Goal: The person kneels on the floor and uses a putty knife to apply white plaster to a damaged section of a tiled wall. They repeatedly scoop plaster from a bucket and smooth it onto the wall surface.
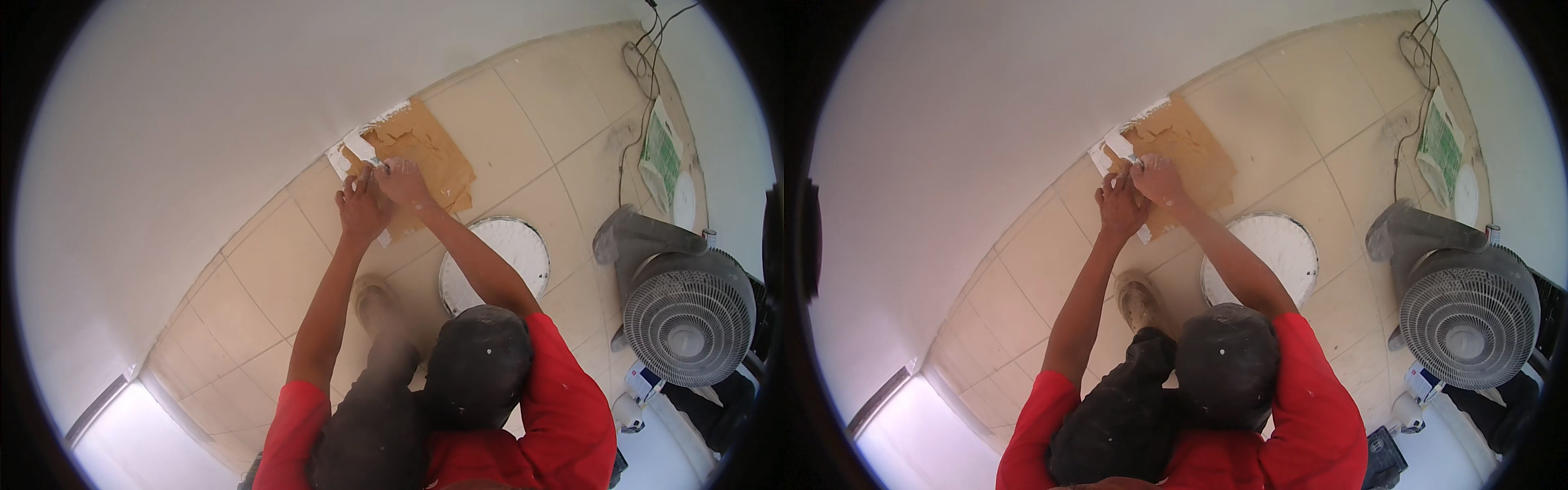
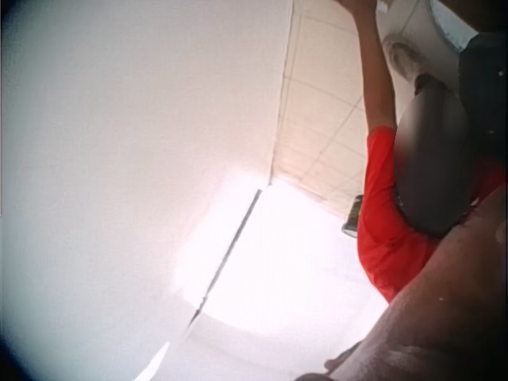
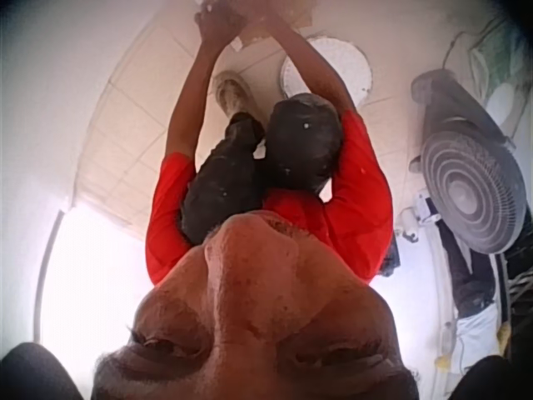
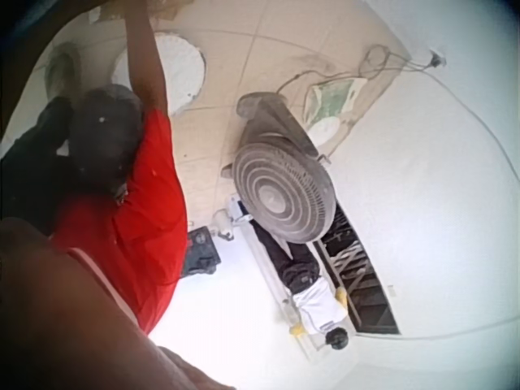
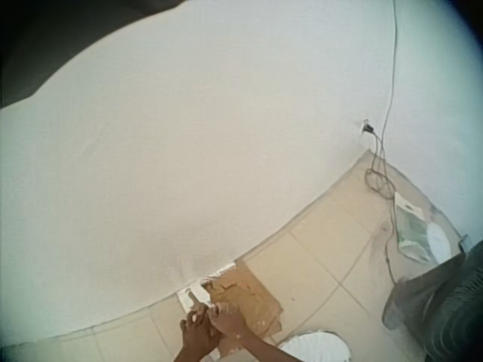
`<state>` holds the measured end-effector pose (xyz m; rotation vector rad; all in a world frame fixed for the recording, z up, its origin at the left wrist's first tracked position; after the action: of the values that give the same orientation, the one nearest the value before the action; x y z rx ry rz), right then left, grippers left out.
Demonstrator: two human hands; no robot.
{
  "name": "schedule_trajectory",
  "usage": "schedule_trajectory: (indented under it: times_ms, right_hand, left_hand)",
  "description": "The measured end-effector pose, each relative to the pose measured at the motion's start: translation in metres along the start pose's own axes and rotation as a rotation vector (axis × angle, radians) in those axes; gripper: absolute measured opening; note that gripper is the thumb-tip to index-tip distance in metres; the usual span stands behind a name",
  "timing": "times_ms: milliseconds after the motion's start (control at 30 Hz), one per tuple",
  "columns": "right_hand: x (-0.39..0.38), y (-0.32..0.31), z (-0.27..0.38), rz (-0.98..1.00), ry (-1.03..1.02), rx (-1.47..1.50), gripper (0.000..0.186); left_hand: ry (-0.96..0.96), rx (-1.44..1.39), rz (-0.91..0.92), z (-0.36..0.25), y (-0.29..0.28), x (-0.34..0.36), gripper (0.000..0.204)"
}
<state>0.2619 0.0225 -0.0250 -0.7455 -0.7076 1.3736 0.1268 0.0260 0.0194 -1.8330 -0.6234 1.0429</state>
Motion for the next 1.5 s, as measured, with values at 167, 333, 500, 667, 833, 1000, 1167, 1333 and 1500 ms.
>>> schedule_trajectory:
  times_ms: [167, 333, 500, 667, 833, 1000, 1167, 1333, 1500]
  right_hand:
    - [-0.001, -0.025, -0.032, -0.003, 0.355, 0.249, 0.034]
    - [-0.007, -0.059, -0.036, -0.048, 0.325, 0.161, 0.033]
    - [-0.002, -0.014, -0.013, 0.085, 0.11, -0.039, 0.031]
    - [-0.012, -0.01, 0.028, 0.031, 0.061, 0.176, 0.028]
    - [0.002, -0.016, -0.005, 0.11, 0.321, 0.158, 0.034]
    - [-0.004, -0.036, -0.006, 0.08, 0.45, 0.305, 0.036]
    - [0.005, -0.004, 0.037, 0.086, 0.058, 0.05, 0.033]
    - [0.009, 0.01, 0.024, 0.151, 0.074, -0.027, 0.02]
    - [0.002, -0.022, -0.011, 0.028, 0.056, -0.411, 0.014]
  left_hand:
    - [0.023, -0.049, -0.019, 0.0, 0.002, 0.002, 0.075]
    - [-0.017, -0.049, 0.02, 0.0, -0.001, -0.001, 0.074]
    - [-0.025, -0.019, 0.034, -0.004, -0.003, 0.001, 0.074]
    - [-0.072, -0.02, 0.153, -0.005, -0.007, 0.0, 0.073]
    - [-0.02, -0.033, 0.008, -0.003, 0.003, 0.0, 0.075]
    - [-0.035, -0.054, 0.008, 0.0, -0.002, -0.003, 0.075]
    - [-0.08, -0.014, 0.09, -0.001, 0.0, 0.0, 0.076]
    - [-0.045, -0.024, 0.09, -0.005, -0.004, 0.0, 0.076]
    - [-0.05, -0.07, 0.043, -0.005, -0.002, 0.0, 0.078]
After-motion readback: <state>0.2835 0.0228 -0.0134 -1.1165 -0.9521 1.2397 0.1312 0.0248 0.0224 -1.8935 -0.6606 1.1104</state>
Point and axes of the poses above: each hand's wrist, its own x-axis towards the middle knuckle, its own y-axis out of the palm, z = x × y, the point moved 2 cm from there along x, towards the middle knuckle, and after that the axes turned 10 degrees about z, right-handed, at the moved point
